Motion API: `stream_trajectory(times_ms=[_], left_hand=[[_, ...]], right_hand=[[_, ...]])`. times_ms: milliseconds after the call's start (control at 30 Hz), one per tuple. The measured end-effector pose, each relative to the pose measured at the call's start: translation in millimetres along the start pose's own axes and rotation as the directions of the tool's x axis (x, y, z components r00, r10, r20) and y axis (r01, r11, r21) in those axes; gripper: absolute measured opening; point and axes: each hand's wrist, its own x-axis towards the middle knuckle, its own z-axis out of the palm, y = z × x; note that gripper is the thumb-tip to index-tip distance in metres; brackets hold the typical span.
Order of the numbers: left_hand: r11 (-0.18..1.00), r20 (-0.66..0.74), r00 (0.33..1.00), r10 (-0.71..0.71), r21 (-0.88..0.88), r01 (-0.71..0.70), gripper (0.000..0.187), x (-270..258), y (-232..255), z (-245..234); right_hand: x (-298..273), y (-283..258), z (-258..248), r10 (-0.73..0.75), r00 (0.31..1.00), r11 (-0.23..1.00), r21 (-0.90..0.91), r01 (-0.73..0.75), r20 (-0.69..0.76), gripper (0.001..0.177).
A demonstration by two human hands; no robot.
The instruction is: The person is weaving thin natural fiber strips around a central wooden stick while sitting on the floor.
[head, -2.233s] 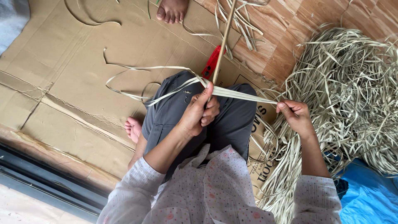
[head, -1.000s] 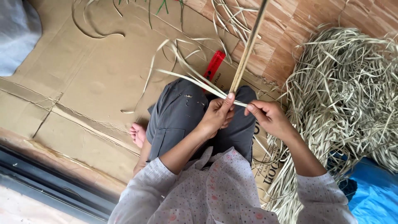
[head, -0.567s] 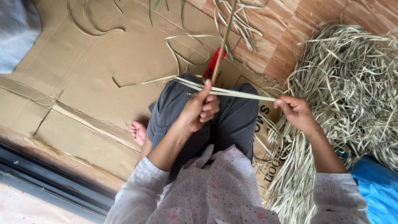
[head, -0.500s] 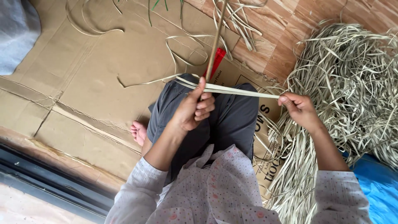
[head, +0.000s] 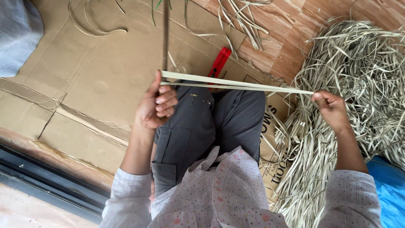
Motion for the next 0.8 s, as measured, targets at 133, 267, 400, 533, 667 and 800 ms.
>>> stream_trajectory(times_ms=[133,267,400,533,667,800], left_hand=[[0.999,0.046,0.998,0.047,-0.021,-0.046,0.041,-1.9,16.0,-9.8],[0.986,-0.074,0.985,0.157,0.076,-0.152,0.05,21.7,1.4,-15.3],[0.996,-0.018,0.998,-0.057,0.071,0.059,0.024,67.5,-70.5,-21.7],[0.85,-0.036,0.968,0.25,0.487,-0.202,0.037,107.5,-115.5,24.7],[0.706,0.215,0.928,0.304,0.603,-0.371,0.058,129.4,-146.7,58.8],[0.66,0.158,0.949,0.274,0.687,-0.305,0.039,116.3,-165.3,67.8]], right_hand=[[2.5,2.2,-9.6,0.174,0.98,0.984,-0.031,-0.178,-0.095,0.021],[18.6,-68.1,-12.4,0.299,0.954,0.706,0.677,-0.206,-0.021,0.027],[60.5,-156.7,11.0,0.0,0.99,0.146,0.979,-0.139,0.141,0.024],[98.9,-238.9,29.2,-0.273,0.929,-0.233,0.92,-0.316,0.25,0.019],[126.0,-294.9,7.2,-0.296,0.946,-0.326,0.918,-0.228,0.13,0.032],[133.7,-306.5,-20.4,-0.266,0.957,-0.16,0.974,-0.161,0.115,0.029]])
